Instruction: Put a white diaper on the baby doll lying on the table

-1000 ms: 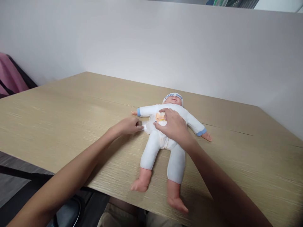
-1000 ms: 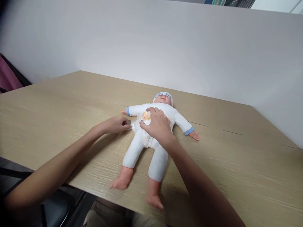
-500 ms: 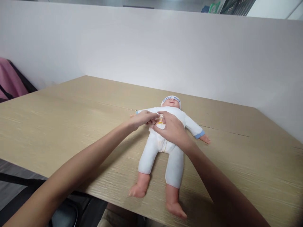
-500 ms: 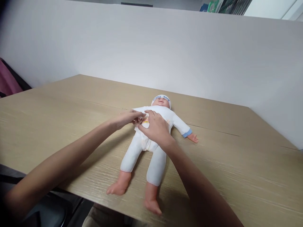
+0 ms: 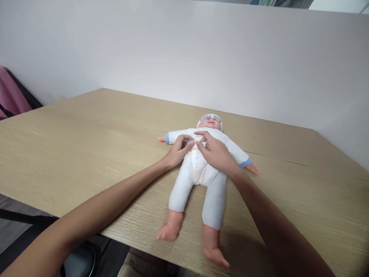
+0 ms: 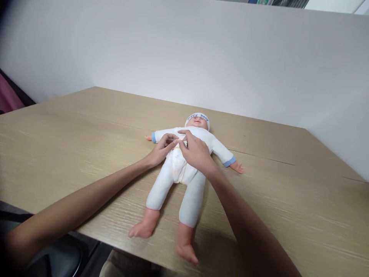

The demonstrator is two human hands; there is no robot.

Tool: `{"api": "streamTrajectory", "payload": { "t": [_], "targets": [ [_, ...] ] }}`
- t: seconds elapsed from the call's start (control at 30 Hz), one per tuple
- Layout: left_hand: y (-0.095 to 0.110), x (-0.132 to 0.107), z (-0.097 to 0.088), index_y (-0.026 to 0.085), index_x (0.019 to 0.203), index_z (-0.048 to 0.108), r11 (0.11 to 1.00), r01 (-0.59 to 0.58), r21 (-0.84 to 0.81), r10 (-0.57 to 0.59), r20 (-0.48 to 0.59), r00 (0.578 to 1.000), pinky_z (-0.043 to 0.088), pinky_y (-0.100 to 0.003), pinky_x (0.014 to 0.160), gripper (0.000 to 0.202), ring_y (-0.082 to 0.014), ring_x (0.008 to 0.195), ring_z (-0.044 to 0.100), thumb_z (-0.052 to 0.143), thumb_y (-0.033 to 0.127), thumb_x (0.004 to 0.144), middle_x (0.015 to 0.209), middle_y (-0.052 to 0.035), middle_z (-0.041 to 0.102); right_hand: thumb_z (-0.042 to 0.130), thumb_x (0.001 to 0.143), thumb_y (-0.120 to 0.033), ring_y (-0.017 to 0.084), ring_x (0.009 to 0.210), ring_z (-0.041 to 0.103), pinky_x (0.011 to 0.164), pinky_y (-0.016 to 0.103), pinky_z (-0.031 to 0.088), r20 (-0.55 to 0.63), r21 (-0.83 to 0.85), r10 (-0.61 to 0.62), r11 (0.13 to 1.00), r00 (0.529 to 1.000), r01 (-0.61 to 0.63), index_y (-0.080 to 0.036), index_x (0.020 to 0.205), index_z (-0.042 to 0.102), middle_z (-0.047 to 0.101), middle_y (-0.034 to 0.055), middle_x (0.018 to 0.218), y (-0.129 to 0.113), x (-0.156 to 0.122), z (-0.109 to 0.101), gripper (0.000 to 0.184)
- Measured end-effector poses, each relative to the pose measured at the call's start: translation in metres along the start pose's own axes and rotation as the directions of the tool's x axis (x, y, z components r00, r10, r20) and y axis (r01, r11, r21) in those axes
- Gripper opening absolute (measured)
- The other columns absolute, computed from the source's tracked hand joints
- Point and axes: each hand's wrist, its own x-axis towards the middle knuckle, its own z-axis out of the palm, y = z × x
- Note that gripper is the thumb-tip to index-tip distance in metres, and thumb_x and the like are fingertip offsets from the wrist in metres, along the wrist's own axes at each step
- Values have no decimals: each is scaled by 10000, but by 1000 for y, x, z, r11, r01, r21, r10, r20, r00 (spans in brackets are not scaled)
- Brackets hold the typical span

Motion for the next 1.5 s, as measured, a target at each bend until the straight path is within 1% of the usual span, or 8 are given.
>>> {"api": "streamTrajectory", "payload": {
  "t": [0.23, 0.43, 0.53, 0.63, 0.77, 1.03, 1.27, 1.5],
  "targets": [
    [-3, 5, -2, 216, 1142, 619, 999, 31, 29, -30, -42, 999, 438, -304, 761, 301, -171, 826, 551, 711, 471, 1011, 952, -12, 599, 546, 1065, -255, 266, 1026, 692, 912, 407, 521, -88, -50, -96, 995, 992, 92, -213, 1417, 654, 733, 89, 1185, 3, 0, 6, 370],
    [43, -17, -5, 234, 1143, 571, 985, 7, 172, 20, -154, 988, 444, -294, 755, 246, -152, 809, 550, 707, 382, 1002, 1116, -27, 652, 424, 977, -39, 300, 1197, 684, 909, 423, 579, -227, -220, -172, 968, 958, 122, -221, 1430, 643, 593, 159, 1481, -4, -12, -2, 535],
    [77, -48, -7, 238, 1101, 640, 945, -128, 300, 99, 111, 989, 452, -313, 786, 214, -175, 838, 591, 604, 448, 1084, 1121, -38, 716, 440, 999, -58, 329, 1163, 691, 921, 453, 573, -239, -318, -205, 940, 949, 123, -228, 1317, 678, 661, 154, 1336, -17, -48, -9, 432],
    [95, -82, -10, 250, 1052, 705, 865, -269, 423, 62, 443, 894, 443, -360, 855, 248, -216, 876, 627, 568, 448, 1111, 980, -32, 754, 553, 1042, -165, 265, 997, 722, 907, 400, 571, -60, -100, -240, 967, 969, 234, -249, 1118, 669, 741, 81, 1108, -25, -98, -11, 162],
    [91, -106, -11, 251, 1017, 703, 756, -346, 556, 18, 511, 859, 413, -397, 900, 224, -256, 957, 635, 614, 445, 1087, 980, -36, 775, 614, 1014, -173, 216, 879, 726, 797, 332, 534, 134, 46, -212, 977, 968, 207, -261, 1035, 671, 770, 18, 962, -14, -142, -6, 107],
    [71, -86, 1, 244, 892, 564, 658, -240, 714, -36, 348, 937, 403, -401, 828, 414, -243, 779, 579, 656, 618, 1042, 818, -25, 693, 642, 1076, -367, 204, 631, 629, 596, 329, 375, -47, -264, -67, 963, 997, 53, -243, 935, 625, 697, 7, 764, 10, -133, 11, 188],
    [61, -78, 1, 233, 813, 562, 701, -275, 658, 4, 381, 924, 384, -396, 855, 405, -210, 791, 619, 647, 528, 1077, 767, 12, 664, 615, 1080, -318, 263, 843, 723, 692, 373, 521, -69, -291, -93, 954, 993, 69, -253, 1054, 672, 719, 69, 1015, 8, -140, 22, 91],
    [62, -81, -1, 242, 965, 680, 800, -301, 519, 111, 365, 924, 495, -428, 1014, 203, -285, 1162, 622, 687, 422, 1058, 1263, -104, 667, 634, 1061, -320, 331, 1148, 738, 926, 480, 624, -87, -176, -80, 982, 993, 64, -270, 1248, 664, 704, 124, 1349, 7, -149, 23, 195]
  ]
}}
